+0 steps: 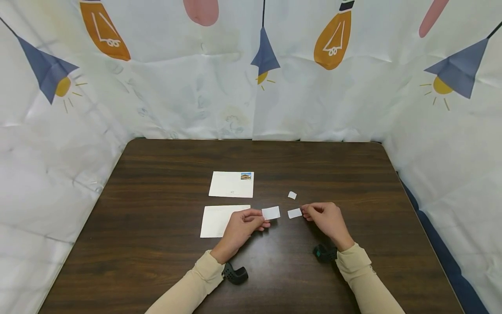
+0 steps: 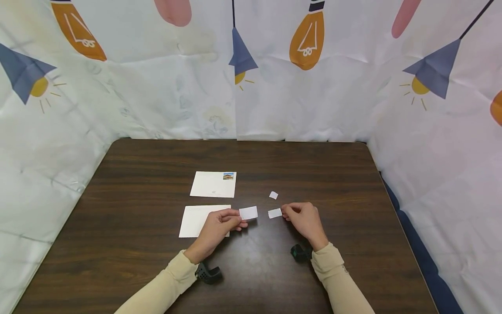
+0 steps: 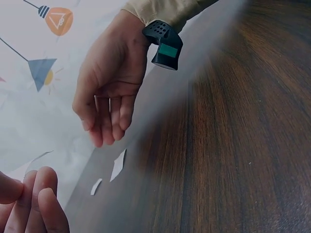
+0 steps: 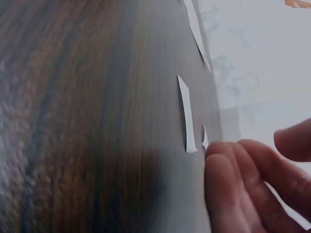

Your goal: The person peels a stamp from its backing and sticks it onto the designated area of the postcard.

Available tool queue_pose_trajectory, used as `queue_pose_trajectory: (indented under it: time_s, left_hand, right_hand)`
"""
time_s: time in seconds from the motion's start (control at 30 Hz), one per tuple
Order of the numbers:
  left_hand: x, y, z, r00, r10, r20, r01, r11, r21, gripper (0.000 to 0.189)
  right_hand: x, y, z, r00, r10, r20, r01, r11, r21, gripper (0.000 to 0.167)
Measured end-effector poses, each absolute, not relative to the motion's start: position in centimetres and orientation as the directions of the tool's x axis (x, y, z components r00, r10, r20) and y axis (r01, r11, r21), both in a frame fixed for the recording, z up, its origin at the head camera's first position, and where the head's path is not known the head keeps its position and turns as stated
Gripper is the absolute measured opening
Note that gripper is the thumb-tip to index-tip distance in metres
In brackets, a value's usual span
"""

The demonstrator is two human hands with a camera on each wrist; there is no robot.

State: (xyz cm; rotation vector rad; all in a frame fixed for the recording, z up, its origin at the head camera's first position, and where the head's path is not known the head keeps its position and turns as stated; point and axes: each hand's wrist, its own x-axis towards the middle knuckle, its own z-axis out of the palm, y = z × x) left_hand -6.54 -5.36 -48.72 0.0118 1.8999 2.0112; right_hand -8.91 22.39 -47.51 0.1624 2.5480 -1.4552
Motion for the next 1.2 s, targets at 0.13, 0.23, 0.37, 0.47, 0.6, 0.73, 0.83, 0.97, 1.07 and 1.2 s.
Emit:
queue_pose_trajectory:
  time_s: [0.13,0.23,0.37,0.47,0.6,0.73,0.83,0.97,1.07,1.2]
  left_hand:
    - [-6.5,-5.3,-48.6,-0.932,0.27,-0.242,-0.257,-0.021,0.966,0.024]
    - [-6.5,-5.3,-48.6,-0.934,0.267,-0.237,-0.252,-0.022,0.968,0.024]
    - [-6.5,-5.3,-48.4,-0.936,0.264,-0.234,-0.25,-0.027,0.968,0.024]
    - [-6.5,-5.3,-48.2,-0.933,0.265,-0.242,-0.26,-0.033,0.965,0.024]
    - [-6.4,-5.3,-47.9,-0.925,0.279,-0.257,-0.279,-0.043,0.959,0.024]
    - [-6.4,-5.3,-47.6,-0.921,0.292,-0.259,-0.286,-0.053,0.957,0.026]
    - [-6.3,-5.3,-47.5,-0.92,0.295,-0.259,-0.287,-0.056,0.956,0.027]
    - [-6.2,-5.3,-47.4,-0.917,0.303,-0.259,-0.29,-0.062,0.955,0.027]
    - [-6.1,-5.3,-47.3,-0.917,0.309,-0.251,-0.286,-0.072,0.956,0.029]
    - [-6.1,-5.3,-47.3,-0.917,0.317,-0.242,-0.282,-0.085,0.956,0.029]
  right_hand:
    - [-8.5,22.3,-47.5,-0.985,-0.064,-0.159,0.106,0.506,-0.856,0.02]
    - [-8.2,22.0,-47.4,-0.991,-0.089,-0.096,0.039,0.497,-0.867,0.019]
    - [-7.9,21.4,-47.1,-0.995,-0.097,-0.002,-0.045,0.48,-0.876,0.019]
    - [-7.6,21.0,-46.9,-0.991,-0.115,0.065,-0.11,0.45,-0.886,0.019]
    - [-7.2,20.3,-47.0,-0.97,-0.161,0.181,-0.234,0.42,-0.877,0.019]
    - [-6.9,19.8,-47.0,-0.923,-0.22,0.317,-0.383,0.416,-0.825,0.023]
    - [-6.8,19.4,-47.0,-0.875,-0.268,0.404,-0.484,0.418,-0.769,0.029]
    - [-6.7,19.1,-47.0,-0.815,-0.315,0.487,-0.58,0.438,-0.687,0.033]
    - [-6.7,18.9,-46.8,-0.786,-0.334,0.521,-0.618,0.458,-0.639,0.033]
    - [-6.7,18.7,-46.6,-0.749,-0.359,0.557,-0.661,0.464,-0.59,0.035]
